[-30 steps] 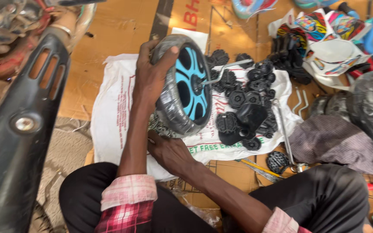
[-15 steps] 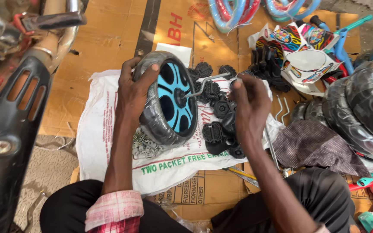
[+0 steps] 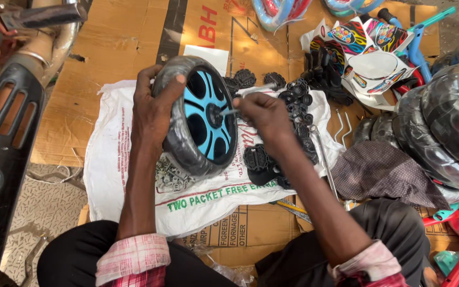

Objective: The person sits on the ground and assembles a small blue plastic wheel: they fit a metal axle through the wheel hub, add washers and nuts, and tighten the axle hardware with a spanner, turning the wheel over to work on both sides. They pick small black plastic parts and fasteners from a pile on a printed sack beside them.

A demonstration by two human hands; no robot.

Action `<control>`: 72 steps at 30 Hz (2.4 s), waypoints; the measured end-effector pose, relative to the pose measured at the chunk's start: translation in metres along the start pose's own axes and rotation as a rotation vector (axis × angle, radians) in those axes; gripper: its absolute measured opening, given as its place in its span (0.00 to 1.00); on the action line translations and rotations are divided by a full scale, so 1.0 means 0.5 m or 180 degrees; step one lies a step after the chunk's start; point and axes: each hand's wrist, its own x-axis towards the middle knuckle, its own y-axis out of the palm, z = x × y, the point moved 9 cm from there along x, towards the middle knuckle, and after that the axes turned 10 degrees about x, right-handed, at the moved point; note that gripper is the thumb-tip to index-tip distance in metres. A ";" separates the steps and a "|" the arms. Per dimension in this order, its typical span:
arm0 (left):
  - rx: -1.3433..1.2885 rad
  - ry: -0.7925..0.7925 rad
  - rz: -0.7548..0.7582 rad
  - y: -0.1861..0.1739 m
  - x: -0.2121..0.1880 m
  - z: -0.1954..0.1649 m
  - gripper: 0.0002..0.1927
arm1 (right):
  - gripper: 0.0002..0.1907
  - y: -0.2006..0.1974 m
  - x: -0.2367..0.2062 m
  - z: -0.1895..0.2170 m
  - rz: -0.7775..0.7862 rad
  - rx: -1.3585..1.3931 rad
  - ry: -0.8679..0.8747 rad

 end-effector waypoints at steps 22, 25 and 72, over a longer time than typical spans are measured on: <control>-0.0362 0.0036 0.0058 0.011 0.003 0.002 0.36 | 0.11 -0.382 0.031 0.067 -0.0917 -0.3707 -0.0491; -0.0336 -0.0063 0.0041 0.011 0.003 0.008 0.35 | 0.10 -0.391 0.010 0.046 -0.0355 -0.3906 -0.0180; -0.0675 -0.0151 0.0115 0.004 -0.003 -0.004 0.36 | 0.18 -0.197 -0.154 0.164 -0.0239 0.0666 -0.0411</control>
